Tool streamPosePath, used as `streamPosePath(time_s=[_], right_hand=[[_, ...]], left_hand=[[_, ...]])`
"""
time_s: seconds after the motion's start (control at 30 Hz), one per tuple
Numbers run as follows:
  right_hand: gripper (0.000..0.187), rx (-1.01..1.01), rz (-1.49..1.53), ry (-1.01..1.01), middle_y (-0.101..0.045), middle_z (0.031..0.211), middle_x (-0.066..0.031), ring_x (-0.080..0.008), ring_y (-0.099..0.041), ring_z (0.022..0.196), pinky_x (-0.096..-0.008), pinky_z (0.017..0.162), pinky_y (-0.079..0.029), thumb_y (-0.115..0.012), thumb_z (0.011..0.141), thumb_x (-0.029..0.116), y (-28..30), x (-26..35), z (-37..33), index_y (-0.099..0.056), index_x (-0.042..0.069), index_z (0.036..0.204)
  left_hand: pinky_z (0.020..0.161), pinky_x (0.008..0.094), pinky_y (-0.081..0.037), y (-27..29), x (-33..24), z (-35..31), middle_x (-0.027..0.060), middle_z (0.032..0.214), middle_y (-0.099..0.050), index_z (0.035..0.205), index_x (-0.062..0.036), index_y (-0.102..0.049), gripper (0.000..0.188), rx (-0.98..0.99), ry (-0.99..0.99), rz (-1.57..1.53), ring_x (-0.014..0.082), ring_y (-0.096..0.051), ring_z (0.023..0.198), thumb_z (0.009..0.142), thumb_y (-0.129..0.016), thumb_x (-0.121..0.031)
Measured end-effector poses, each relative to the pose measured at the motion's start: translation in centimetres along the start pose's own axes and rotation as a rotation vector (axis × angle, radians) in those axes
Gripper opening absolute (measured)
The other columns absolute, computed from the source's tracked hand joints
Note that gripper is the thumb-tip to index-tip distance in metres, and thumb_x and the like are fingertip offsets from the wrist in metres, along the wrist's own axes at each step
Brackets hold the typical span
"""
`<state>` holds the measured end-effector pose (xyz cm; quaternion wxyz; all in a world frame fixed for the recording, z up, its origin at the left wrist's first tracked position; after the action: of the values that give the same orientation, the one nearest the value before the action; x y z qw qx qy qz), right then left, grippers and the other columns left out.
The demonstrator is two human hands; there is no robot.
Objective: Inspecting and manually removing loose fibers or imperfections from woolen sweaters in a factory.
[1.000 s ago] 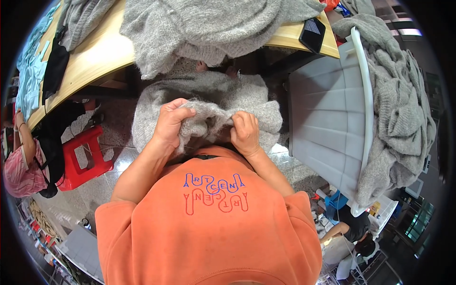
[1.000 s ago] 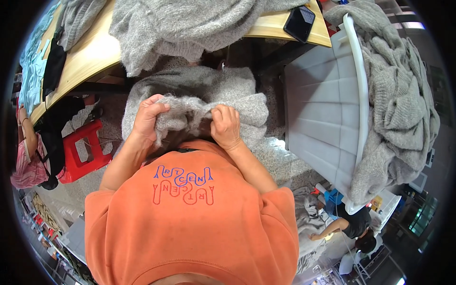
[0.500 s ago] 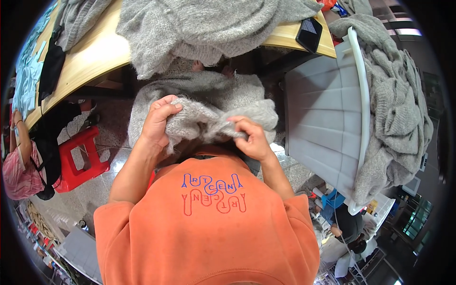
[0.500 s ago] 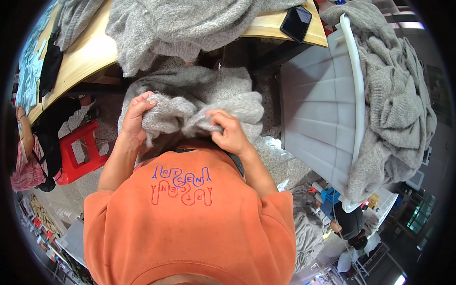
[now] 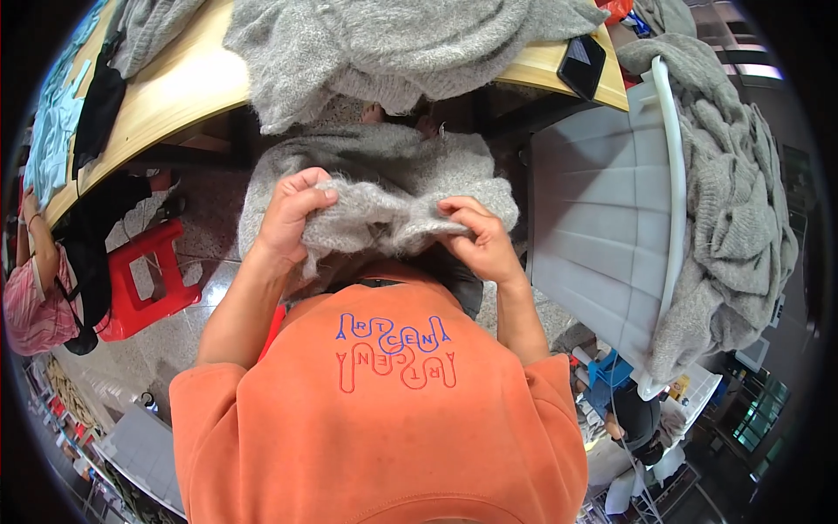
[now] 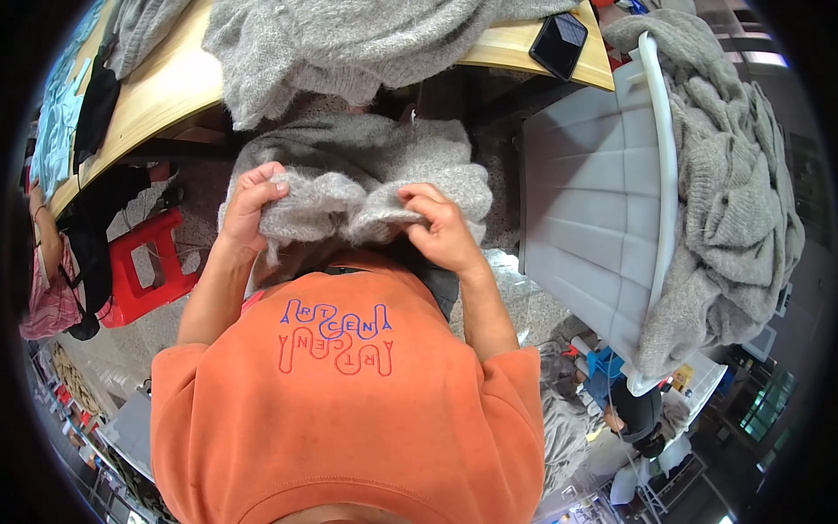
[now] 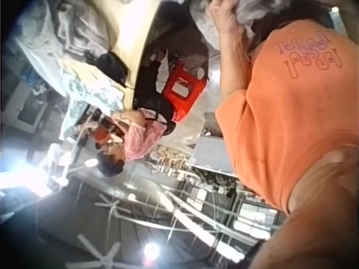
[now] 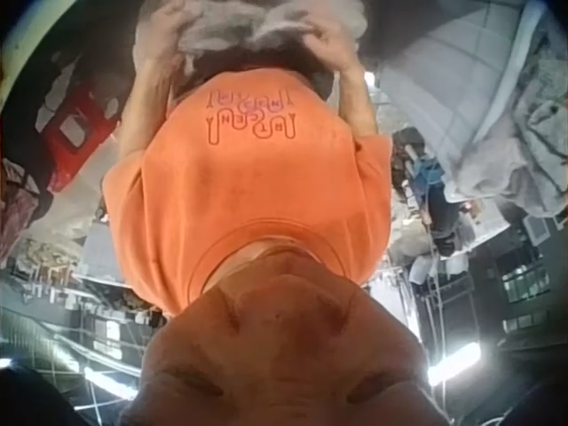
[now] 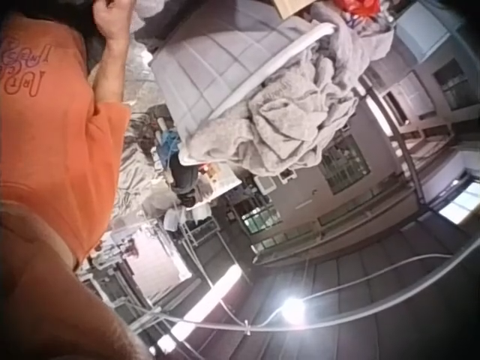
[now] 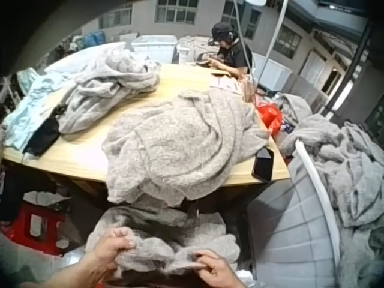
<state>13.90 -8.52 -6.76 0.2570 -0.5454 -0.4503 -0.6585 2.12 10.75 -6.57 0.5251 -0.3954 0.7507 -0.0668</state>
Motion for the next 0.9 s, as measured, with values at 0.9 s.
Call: streamPosePath(time_s=[0.9], right_hand=[[0.009, -0.069, 0.461, -0.39, -0.053, 0.059, -0.0017, -0.0044, -0.046, 0.058, -0.0233, 0.049, -0.038, -0.054, 0.078, 0.006, -4.9, -0.9, 0.3, -0.055, -0.002, 0.075]], left_hand=[[0.053, 0.029, -0.044, -6.4, 1.7, -1.4, 0.0118, 0.07, -0.058, 0.083, 0.0011, -0.059, 0.015, 0.157, -0.636, 1.133, 0.0224, -0.057, 0.061, 0.068, -0.061, 0.002]])
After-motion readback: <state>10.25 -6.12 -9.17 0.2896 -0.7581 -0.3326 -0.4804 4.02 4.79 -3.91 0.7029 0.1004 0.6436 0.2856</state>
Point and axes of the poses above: each hand's wrist, its own z-axis towards the middle knuckle, its own y-axis out of the back of the hand, x = y × z, the point moved 7 cm from there along z, towards the middle knuckle
